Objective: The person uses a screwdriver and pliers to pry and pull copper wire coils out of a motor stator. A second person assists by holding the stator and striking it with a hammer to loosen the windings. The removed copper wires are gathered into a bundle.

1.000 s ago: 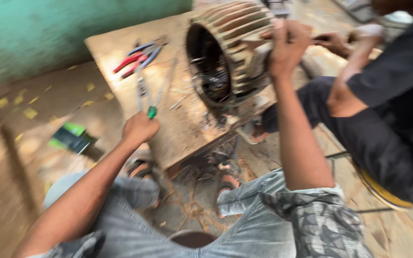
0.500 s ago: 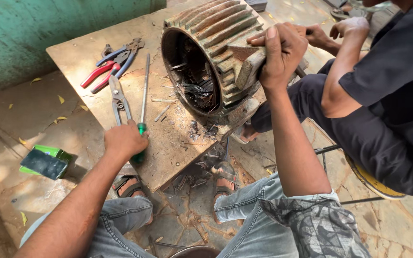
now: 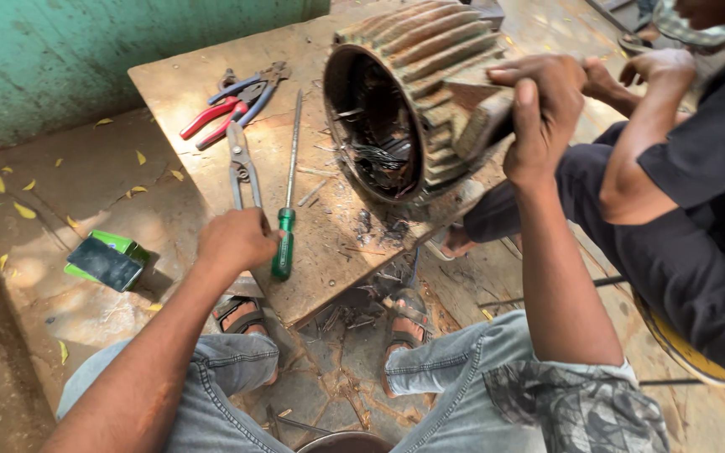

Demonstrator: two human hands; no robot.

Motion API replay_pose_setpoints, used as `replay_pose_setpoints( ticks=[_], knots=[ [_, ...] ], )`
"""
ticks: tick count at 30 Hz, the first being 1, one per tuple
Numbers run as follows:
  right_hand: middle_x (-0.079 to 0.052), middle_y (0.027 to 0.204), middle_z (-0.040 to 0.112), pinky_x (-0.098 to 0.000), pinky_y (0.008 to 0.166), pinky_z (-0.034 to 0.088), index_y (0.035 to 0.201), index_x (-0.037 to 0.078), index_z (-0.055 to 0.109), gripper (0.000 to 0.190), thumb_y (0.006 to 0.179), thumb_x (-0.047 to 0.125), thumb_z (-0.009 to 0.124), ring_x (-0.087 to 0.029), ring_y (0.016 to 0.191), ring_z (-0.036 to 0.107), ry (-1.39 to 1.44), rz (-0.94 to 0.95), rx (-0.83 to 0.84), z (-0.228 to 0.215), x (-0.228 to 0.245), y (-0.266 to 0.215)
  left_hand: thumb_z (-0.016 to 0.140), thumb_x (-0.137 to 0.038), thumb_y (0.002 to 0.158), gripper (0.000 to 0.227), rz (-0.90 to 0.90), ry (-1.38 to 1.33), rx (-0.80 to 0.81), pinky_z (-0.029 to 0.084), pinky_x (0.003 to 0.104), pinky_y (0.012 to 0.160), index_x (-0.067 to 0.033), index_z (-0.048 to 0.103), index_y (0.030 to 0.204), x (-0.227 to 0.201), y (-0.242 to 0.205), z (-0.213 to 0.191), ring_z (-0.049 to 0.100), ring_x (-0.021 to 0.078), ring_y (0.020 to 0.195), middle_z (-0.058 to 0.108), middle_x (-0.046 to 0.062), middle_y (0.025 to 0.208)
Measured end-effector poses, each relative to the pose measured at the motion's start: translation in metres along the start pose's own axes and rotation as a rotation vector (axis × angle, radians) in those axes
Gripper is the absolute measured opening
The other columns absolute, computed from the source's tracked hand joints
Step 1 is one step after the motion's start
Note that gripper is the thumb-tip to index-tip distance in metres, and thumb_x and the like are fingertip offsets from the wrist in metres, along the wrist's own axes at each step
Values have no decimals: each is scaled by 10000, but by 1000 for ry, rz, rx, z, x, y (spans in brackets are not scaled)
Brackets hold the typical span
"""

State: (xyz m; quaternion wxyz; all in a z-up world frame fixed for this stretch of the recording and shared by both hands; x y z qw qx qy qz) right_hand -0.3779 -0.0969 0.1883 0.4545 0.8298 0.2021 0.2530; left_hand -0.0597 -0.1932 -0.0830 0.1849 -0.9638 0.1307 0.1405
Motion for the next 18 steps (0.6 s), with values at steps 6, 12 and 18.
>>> replay_pose_setpoints(
  ticks=[6,12,18],
  knots=[
    [-160,1015,697,-356,959,425,1002,-19,687,562,1147,471,451,-260,1003,601,1,-33,-158,5,0,-8,727,-618,831,567,50,91,69,577,478,795,-59,775,910,-13,14,35,731,382,910,752,182,933],
    [-169,968,724,-392,962,382,935,-30,670,614,1136,490,414,-256,942,546,-22,-132,-141,4,5,-3,738,-464,793,407,121,167,-23,591,462,734,-65,783,859,-18,33,47,745,359,837,758,155,864],
    [-175,973,721,-393,970,431,941,-38,675,606,1129,482,429,-253,933,555,35,-148,-138,6,7,1,690,-461,853,396,71,100,-110,583,499,723,-75,779,862,-15,36,26,739,384,819,752,168,851]
  ],
)
Point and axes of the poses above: each hand's wrist, its own y-axis towards the middle knuckle, its own z-axis out of the palm, x = y × z, the point moved 10 cm from there along y, towards the middle knuckle
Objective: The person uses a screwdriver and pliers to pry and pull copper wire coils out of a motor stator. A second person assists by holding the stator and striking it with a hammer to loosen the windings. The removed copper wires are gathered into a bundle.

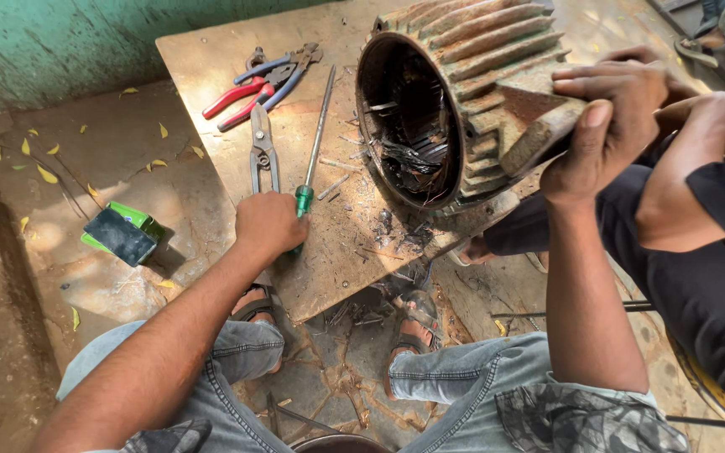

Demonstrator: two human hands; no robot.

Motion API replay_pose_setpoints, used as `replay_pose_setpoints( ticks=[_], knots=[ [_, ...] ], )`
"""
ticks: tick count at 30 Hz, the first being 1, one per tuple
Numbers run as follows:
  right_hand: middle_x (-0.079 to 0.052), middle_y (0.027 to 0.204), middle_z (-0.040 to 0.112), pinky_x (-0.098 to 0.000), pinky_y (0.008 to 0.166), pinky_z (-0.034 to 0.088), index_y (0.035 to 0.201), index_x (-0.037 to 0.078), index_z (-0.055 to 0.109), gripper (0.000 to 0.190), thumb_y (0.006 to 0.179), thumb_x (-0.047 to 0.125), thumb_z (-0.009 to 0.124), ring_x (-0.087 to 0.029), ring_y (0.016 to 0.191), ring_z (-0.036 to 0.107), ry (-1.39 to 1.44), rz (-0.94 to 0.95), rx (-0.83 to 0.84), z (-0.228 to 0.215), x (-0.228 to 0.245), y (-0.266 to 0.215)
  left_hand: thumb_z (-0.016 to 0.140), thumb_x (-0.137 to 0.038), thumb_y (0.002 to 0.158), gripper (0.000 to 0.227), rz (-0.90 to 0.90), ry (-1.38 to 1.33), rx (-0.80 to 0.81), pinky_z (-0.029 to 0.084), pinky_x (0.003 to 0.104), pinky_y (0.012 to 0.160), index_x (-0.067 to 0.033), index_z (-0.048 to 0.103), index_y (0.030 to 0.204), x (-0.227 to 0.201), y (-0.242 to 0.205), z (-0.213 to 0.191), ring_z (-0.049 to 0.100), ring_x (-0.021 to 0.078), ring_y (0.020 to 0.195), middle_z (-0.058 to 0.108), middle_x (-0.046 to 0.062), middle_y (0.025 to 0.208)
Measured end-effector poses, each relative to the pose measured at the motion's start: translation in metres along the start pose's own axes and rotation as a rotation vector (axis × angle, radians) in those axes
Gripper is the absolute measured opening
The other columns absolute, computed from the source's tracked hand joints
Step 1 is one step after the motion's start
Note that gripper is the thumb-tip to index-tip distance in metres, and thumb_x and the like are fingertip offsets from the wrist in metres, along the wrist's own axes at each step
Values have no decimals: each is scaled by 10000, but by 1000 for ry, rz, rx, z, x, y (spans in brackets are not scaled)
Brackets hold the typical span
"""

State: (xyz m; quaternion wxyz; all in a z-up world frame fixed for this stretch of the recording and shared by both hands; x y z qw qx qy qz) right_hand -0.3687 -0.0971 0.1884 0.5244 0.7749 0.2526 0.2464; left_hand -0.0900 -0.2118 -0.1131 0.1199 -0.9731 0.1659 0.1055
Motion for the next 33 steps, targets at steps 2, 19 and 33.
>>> replay_pose_setpoints(
  ticks=[2,19,33],
  knots=[
    [-181,983,715,-400,977,448,964,-44,682,589,1131,468,443,-263,960,565,15,4,10,1,4,3,693,-549,865,488,-21,-25,10,581,506,739,-68,774,873,0,-3,-11,734,390,833,747,173,858],
    [-172,1049,730,-378,950,411,1020,-62,713,546,1152,400,455,-284,1027,594,-43,11,40,-3,4,-3,743,-451,855,353,79,-171,16,560,509,776,-102,786,882,-24,-36,-37,719,379,851,742,163,835],
    [-154,1053,727,-370,963,401,1003,-35,689,531,1151,416,448,-274,1056,579,-69,47,47,-1,13,3,754,-431,849,342,106,-185,15,560,511,764,-92,782,884,-29,-42,-41,719,391,816,735,185,794]
  ],
)
Point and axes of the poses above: each hand's wrist, its own y-axis towards the middle knuckle, its own z-axis out of the palm, x = y × z, the point moved 10 cm from there along y, towards the middle knuckle
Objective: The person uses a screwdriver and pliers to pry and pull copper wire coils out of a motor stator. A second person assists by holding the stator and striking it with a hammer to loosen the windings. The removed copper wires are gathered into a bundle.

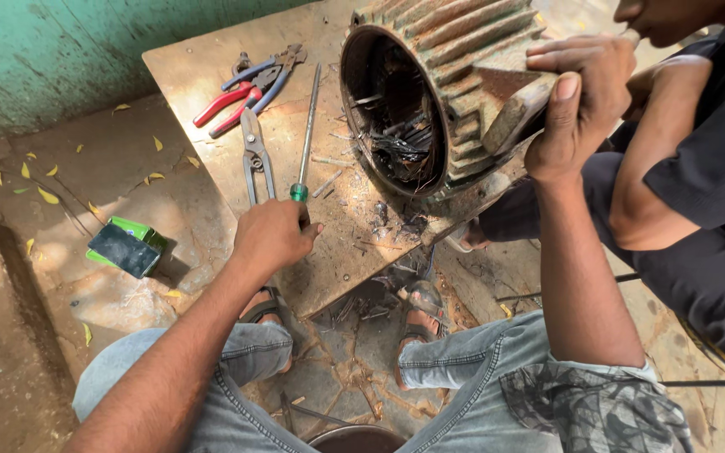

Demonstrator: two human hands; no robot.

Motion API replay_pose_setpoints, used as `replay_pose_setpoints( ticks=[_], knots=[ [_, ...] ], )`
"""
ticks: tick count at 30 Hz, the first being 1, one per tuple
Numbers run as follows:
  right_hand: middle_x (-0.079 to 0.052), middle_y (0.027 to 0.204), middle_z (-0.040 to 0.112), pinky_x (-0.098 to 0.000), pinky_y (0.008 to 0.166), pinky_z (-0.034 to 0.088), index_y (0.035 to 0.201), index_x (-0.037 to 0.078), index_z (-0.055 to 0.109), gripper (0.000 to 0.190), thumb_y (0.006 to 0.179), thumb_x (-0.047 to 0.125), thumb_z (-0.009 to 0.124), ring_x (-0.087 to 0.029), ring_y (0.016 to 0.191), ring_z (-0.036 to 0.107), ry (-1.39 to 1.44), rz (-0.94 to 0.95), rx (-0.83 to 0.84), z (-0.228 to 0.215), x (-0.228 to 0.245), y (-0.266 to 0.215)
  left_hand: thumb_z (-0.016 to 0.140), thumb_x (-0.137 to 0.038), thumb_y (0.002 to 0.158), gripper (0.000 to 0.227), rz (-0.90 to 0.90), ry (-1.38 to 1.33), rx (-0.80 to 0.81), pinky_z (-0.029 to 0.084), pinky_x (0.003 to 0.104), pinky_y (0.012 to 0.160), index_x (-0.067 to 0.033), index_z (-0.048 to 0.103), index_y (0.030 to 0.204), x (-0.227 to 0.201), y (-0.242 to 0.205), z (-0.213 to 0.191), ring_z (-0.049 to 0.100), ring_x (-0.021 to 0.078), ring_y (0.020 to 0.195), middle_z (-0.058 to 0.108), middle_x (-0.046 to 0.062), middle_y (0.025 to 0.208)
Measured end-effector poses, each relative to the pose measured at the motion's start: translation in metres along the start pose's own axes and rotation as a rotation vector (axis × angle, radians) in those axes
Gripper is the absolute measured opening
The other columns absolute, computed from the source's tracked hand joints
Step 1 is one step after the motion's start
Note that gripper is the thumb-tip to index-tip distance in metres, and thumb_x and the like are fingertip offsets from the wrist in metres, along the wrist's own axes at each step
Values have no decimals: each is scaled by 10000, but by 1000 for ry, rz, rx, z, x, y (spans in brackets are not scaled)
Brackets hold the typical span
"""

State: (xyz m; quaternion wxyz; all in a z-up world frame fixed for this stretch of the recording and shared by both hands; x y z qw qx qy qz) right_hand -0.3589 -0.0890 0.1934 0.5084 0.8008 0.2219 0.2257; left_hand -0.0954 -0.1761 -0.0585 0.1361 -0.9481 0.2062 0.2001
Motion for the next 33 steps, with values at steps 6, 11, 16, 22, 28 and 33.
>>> replay_pose_setpoints(
  ticks=[6,11,16,22,28,33],
  knots=[
    [-146,1042,724,-363,981,419,992,-24,693,540,1145,430,443,-263,1058,589,-5,7,-2,0,1,2,758,-433,840,340,-11,-11,17,566,501,764,-98,787,896,-1,3,9,726,384,818,746,173,813],
    [-177,1026,709,-397,1056,498,993,-42,697,561,1144,439,451,-292,1072,579,72,-12,-20,0,-1,0,760,-440,844,355,-2,13,22,565,499,766,-96,784,925,-1,5,13,727,383,820,747,180,810],
    [-179,1005,656,-437,1077,504,996,-53,697,562,1134,440,465,-277,1068,591,141,-1,-36,2,-11,-2,756,-448,841,361,14,13,8,565,502,756,-98,781,927,-3,3,12,721,393,815,737,185,812],
    [-153,998,680,-431,1051,479,963,-18,691,566,1126,460,436,-275,1083,603,94,-10,-36,1,-15,-3,745,-441,845,354,-19,12,35,554,519,755,-102,783,940,-3,3,11,713,393,815,731,185,786],
    [-106,1011,720,-407,1052,415,971,24,702,543,1120,462,417,-254,1046,598,-45,57,-14,-3,-13,-5,735,-436,851,344,0,21,27,564,504,773,-113,800,949,-6,2,15,728,381,814,747,179,800],
    [-107,1056,727,-403,1067,368,1004,31,700,489,1131,419,431,-262,1061,595,-46,69,16,-3,-8,-2,733,-439,849,348,-10,25,48,566,503,779,-116,795,963,-6,4,20,731,376,825,750,179,820]
  ],
)
Point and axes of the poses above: each hand's wrist, its own y-axis towards the middle knuckle, its own z-axis out of the palm, x = y × z, the point moved 10 cm from there along y, towards the middle knuckle
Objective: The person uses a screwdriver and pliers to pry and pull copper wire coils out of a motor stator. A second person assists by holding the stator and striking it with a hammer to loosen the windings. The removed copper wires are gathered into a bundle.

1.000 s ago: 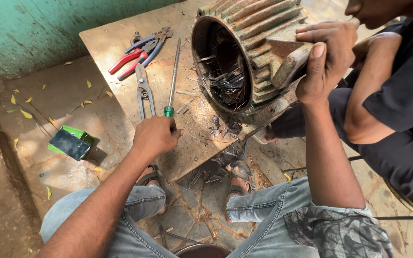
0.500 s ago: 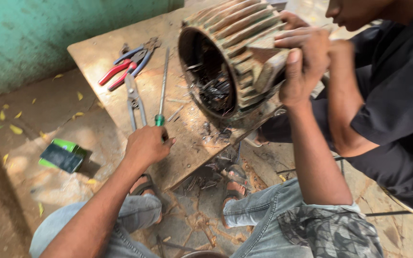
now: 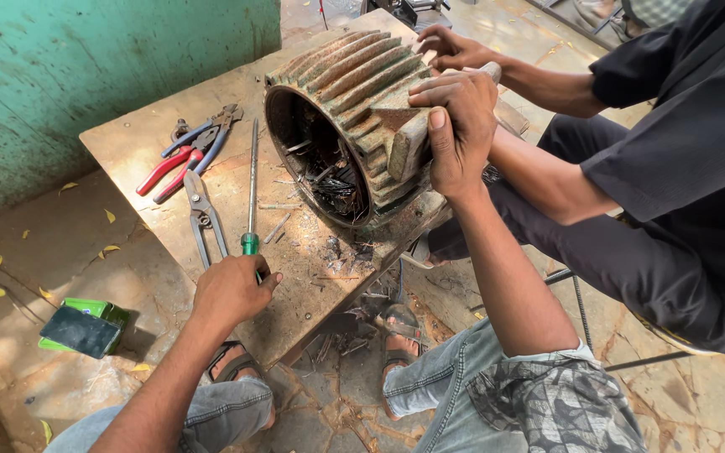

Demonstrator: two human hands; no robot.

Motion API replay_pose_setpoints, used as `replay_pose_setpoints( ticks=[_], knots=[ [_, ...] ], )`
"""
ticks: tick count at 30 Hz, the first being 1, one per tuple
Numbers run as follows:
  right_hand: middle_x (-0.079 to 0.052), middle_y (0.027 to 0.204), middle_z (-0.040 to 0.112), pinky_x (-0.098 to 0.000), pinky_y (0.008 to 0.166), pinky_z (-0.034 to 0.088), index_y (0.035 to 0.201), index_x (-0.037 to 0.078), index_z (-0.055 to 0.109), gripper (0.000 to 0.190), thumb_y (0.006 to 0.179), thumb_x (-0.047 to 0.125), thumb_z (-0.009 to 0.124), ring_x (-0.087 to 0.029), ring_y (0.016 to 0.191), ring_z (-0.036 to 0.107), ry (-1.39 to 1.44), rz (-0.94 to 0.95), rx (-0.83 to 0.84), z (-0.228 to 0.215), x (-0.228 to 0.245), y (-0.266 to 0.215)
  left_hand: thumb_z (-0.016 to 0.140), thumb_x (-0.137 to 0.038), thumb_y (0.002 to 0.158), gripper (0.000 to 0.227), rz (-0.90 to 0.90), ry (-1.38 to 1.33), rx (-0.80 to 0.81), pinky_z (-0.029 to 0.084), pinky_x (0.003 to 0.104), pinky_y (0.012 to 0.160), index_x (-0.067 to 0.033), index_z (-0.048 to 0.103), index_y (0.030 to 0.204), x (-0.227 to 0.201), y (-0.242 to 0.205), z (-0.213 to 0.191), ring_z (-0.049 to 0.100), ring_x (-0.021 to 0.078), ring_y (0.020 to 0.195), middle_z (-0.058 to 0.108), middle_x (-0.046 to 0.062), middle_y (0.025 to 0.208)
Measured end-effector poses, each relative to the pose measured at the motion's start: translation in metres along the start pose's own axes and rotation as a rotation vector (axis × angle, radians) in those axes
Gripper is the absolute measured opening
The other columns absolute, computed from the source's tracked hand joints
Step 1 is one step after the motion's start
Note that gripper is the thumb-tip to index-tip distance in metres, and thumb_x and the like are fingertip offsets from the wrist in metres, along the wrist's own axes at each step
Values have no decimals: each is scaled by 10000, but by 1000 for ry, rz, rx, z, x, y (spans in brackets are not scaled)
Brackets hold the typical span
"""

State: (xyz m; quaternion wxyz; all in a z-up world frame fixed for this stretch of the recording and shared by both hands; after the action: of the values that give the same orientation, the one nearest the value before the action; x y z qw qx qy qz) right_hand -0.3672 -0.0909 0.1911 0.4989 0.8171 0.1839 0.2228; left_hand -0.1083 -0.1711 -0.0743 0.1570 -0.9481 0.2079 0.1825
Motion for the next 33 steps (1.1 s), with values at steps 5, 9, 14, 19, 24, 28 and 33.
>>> replay_pose_setpoints(
  ticks=[5,9,14,19,24,28,33],
  knots=[
    [-104,1061,718,-411,1074,366,1006,38,688,452,1130,391,434,-271,1074,609,-9,-7,11,-1,2,2,731,-433,847,344,3,-7,-17,566,500,791,-119,798,970,-2,0,-2,733,375,841,756,179,841],
    [-104,1059,720,-408,1059,371,1006,42,691,446,1127,389,439,-270,1060,609,-2,-3,6,-1,2,2,728,-441,851,354,-4,-3,-7,567,497,794,-117,797,975,-2,-1,-4,738,368,846,761,172,848],
    [-101,1056,719,-412,1049,369,1002,46,694,448,1126,391,436,-263,1054,606,-9,-5,-2,-1,2,2,725,-439,862,356,-10,-3,1,573,485,793,-113,796,986,-2,-4,-5,744,352,833,763,165,848],
    [-99,1053,720,-409,1046,373,998,47,695,446,1124,385,433,-262,1056,603,-7,-6,-4,-1,1,1,723,-428,869,341,-14,-5,18,576,471,792,-117,798,987,-1,-4,-4,750,330,813,769,153,840],
    [-102,1054,717,-415,1054,370,1002,41,691,435,1124,370,434,-267,1064,604,-15,-11,-1,-1,1,0,719,-435,871,348,-1,-3,18,580,466,784,-115,794,986,-1,-3,-1,757,318,800,771,143,833],
    [-104,1059,713,-415,1056,377,1008,37,691,430,1125,362,436,-271,1064,611,-10,-15,6,-1,2,1,720,-438,869,347,-3,0,14,578,470,778,-119,797,983,0,-3,0,754,320,805,770,140,831],
    [-107,1053,714,-417,1051,379,1008,35,695,426,1123,354,437,-275,1055,613,-9,-15,7,-1,2,1,723,-434,865,347,-3,-5,9,576,473,781,-117,797,984,-1,-4,-1,752,326,810,771,145,835]
  ],
)
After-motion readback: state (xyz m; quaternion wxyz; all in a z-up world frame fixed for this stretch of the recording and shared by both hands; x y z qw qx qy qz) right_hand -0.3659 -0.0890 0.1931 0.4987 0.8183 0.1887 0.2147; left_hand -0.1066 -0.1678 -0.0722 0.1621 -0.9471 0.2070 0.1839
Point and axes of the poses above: each hand's wrist, its own y-axis towards the middle knuckle, its own z-axis out of the palm, x = y × z, the point moved 10 cm from there along y, towards the middle knuckle
